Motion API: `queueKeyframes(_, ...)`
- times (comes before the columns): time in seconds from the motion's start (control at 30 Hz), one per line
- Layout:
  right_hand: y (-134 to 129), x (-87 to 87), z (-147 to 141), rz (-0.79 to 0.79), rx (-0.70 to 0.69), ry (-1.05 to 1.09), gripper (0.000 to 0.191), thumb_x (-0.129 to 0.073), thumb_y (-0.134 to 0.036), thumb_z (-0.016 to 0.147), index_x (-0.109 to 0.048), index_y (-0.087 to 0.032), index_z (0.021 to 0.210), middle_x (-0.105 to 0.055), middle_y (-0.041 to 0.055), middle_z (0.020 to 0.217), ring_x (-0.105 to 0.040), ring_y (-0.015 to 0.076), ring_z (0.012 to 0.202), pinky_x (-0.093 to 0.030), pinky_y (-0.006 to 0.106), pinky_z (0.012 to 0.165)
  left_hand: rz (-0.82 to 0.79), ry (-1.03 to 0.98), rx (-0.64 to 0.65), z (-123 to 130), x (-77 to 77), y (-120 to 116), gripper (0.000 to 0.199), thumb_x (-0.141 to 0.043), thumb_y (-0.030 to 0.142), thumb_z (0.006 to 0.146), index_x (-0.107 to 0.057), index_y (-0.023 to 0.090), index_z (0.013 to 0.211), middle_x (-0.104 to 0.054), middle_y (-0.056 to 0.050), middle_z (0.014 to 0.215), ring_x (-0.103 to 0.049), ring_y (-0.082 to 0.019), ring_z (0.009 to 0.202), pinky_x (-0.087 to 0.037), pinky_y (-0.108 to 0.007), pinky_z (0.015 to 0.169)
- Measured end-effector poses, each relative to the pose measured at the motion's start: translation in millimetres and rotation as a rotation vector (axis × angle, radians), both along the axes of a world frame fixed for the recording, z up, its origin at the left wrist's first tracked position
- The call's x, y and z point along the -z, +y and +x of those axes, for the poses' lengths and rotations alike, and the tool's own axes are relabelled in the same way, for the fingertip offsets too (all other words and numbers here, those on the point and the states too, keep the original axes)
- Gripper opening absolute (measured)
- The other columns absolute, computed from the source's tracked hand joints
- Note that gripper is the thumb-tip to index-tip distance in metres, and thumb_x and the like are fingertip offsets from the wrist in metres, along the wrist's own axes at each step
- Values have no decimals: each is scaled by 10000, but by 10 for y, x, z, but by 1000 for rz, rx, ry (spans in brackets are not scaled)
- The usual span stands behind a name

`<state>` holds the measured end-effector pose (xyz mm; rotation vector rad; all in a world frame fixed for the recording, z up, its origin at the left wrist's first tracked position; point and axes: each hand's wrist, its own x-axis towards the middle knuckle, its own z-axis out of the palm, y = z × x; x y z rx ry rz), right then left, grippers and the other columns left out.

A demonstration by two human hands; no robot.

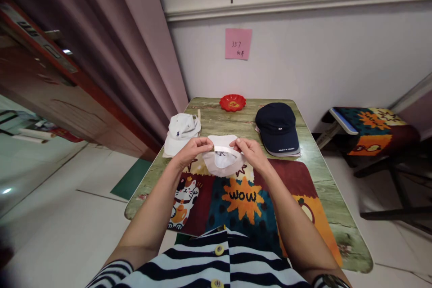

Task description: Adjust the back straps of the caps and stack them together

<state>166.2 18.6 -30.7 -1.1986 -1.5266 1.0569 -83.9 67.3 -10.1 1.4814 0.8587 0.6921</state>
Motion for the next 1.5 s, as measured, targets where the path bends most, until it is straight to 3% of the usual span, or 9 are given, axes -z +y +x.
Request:
queueKeyframes(0.13, -30, 13, 48, -41, -102, -60, 411, -618, -560, 891, -725, -169, 829, -619, 15, 729, -497, 149, 667, -353, 265, 601, 13, -7, 6, -23, 29, 18, 324, -777, 445, 760, -703, 132, 803, -593, 0, 730, -477, -113, 679, -354, -248, 669)
queueKeyframes(0.27, -35, 13, 3, -64, -97, -45, 395, -676, -550, 839, -693, -161, 776, -596, 11, 706, -475, 138, 650, -345, 261, 594, -5, -12, 24, -31, 45, 21, 333, -783, 449, 752, -703, 130, 808, -595, 2, 726, -476, -113, 674, -341, -248, 661)
queueKeyframes(0.67, -29, -37, -71, -47, -131, -18, 380, -649, -534, 860, -684, -165, 775, -604, 9, 697, -484, 132, 636, -341, 258, 577, 15, 7, 33, -4, 33, -8, 337, -761, 462, 776, -684, 136, 813, -594, 3, 738, -489, -117, 684, -349, -245, 658)
queueKeyframes(0.8, -14, -57, -163, -50, -115, -36, 354, -689, -516, 822, -702, -164, 782, -640, 22, 714, -508, 140, 643, -360, 256, 568, 90, 27, 10, 44, 39, -28, 354, -775, 469, 778, -699, 143, 892, -663, -40, 881, -579, -158, 823, -426, -264, 759)
queueKeyframes(0.93, 8, -12, -197, -46, -33, -43, 324, -689, -483, 811, -688, -167, 740, -619, 11, 679, -478, 126, 612, -338, 247, 546, 268, 40, -66, 43, 47, -74, 426, -861, 403, 705, -692, 170, 1019, -689, -61, 1052, -615, -204, 1001, -450, -309, 909)
queueKeyframes(1.17, 14, -20, -229, -25, -54, -12, 302, -669, -463, 813, -710, -169, 762, -654, 21, 708, -517, 140, 643, -358, 249, 572, 581, 196, -58, 73, 31, -108, 176, -765, 312, 812, -720, 192, 933, -710, -63, 977, -640, -223, 964, -456, -344, 918)
queueKeyframes(1.33, 17, -42, -271, 17, -39, -58, 271, -657, -431, 804, -709, -173, 738, -672, 24, 700, -544, 151, 658, -373, 254, 598, 626, 235, -51, 100, 21, -120, 140, -736, 307, 834, -726, 204, 929, -720, -68, 964, -638, -234, 974, -459, -357, 931)
queueKeyframes(1.5, 14, -18, -260, -6, -32, -38, 299, -653, -460, 821, -703, -174, 745, -661, 18, 690, -517, 135, 618, -353, 246, 566, 613, 244, -8, 73, -4, -160, 290, -808, 351, 776, -727, 209, 1015, -725, -73, 1055, -637, -249, 1043, -450, -370, 979)
